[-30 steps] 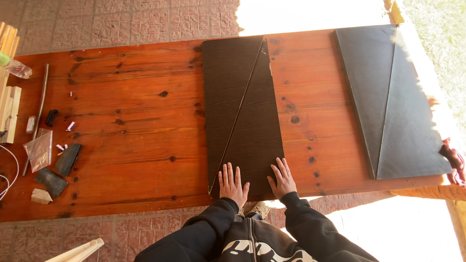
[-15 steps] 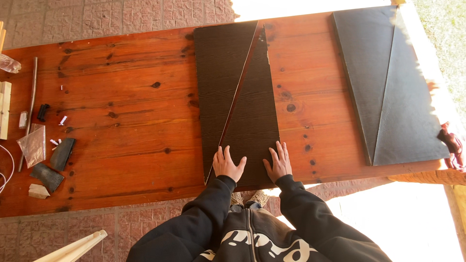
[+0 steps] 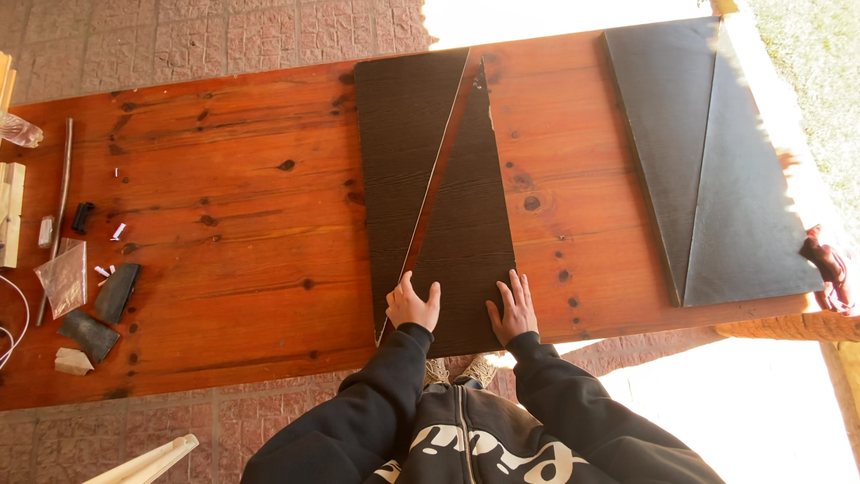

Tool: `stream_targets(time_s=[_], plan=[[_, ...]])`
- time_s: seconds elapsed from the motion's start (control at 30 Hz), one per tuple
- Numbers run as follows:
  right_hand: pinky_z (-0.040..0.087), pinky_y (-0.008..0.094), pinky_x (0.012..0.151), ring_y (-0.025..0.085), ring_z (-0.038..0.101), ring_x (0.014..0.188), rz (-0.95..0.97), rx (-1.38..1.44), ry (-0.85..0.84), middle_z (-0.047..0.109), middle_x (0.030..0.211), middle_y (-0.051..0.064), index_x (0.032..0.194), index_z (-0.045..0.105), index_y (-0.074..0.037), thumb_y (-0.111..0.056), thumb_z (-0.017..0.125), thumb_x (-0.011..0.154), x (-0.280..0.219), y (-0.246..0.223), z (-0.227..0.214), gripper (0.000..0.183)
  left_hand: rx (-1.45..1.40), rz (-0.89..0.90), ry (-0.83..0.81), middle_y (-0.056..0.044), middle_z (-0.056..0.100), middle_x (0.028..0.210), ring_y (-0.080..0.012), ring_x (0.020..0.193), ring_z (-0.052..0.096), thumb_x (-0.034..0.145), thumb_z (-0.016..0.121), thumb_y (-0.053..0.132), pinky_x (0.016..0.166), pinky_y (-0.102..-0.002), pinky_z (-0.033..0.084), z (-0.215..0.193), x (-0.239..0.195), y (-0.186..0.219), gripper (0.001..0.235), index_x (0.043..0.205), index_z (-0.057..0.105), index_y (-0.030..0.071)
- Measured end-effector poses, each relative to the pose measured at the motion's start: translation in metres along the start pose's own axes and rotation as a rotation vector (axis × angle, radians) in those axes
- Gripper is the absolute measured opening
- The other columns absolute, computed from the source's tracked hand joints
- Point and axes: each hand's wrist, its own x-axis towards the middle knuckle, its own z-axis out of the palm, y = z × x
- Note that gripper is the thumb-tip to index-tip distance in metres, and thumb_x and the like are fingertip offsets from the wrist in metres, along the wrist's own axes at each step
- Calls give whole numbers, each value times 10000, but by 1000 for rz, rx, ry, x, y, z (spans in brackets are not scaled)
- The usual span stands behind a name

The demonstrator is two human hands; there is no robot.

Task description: The person wipes the surface of two dark wooden boards placed on a larger wooden table using a purple cloth. The person moves the boards slightly and continues wiping different sections of the boards.

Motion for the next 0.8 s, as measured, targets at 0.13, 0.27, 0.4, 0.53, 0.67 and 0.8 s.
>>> stream_targets(time_s=[0.13,0.27,0.4,0.53,0.67,0.8], plan=[[351,514,1191,416,347,1491,-24,-80,28,384,1612,167,1372,569,-150,-431,633,932,-3,-1,-7,526,15,-30,-61,-122,593,1371,-323,1251,508,869,556,673,949,-554,475,-14,-12,18,794,1502,423,211],[347,517,1193,401,346,1496,-9,-82,13,384,1615,156,1370,569,-162,-452,624,930,-8,-1,-8,530,74,-59,-159,-89,518,1401,-288,1262,464,855,515,755,966,-538,458,-6,-5,10,867,1530,366,231],[343,510,1196,380,351,1497,9,-75,19,380,1620,147,1370,566,-166,-463,624,929,-9,-3,-8,535,92,-104,-254,-95,445,1464,-299,1348,417,828,505,810,1024,-551,438,3,1,5,953,1558,314,228],[332,502,1206,358,347,1504,42,-75,29,386,1620,132,1365,569,-175,-472,631,918,-11,-5,-5,540,127,-21,-266,-141,389,1532,-333,1402,372,855,515,751,1086,-570,382,-6,-13,21,957,1586,270,183],[319,519,1203,381,327,1509,57,-60,-2,360,1627,149,1377,551,-173,-464,616,930,-12,-6,-3,537,141,-53,-262,-160,354,1571,-345,1424,352,849,523,746,1122,-581,333,-10,-15,29,1027,1611,202,138],[314,531,1202,401,323,1502,96,-4,-22,353,1630,142,1386,543,-186,-464,643,916,-12,-1,-1,555,167,-90,-274,-179,297,1615,-360,1460,299,827,488,785,1131,-598,285,-2,-13,32,1096,1630,131,130]])
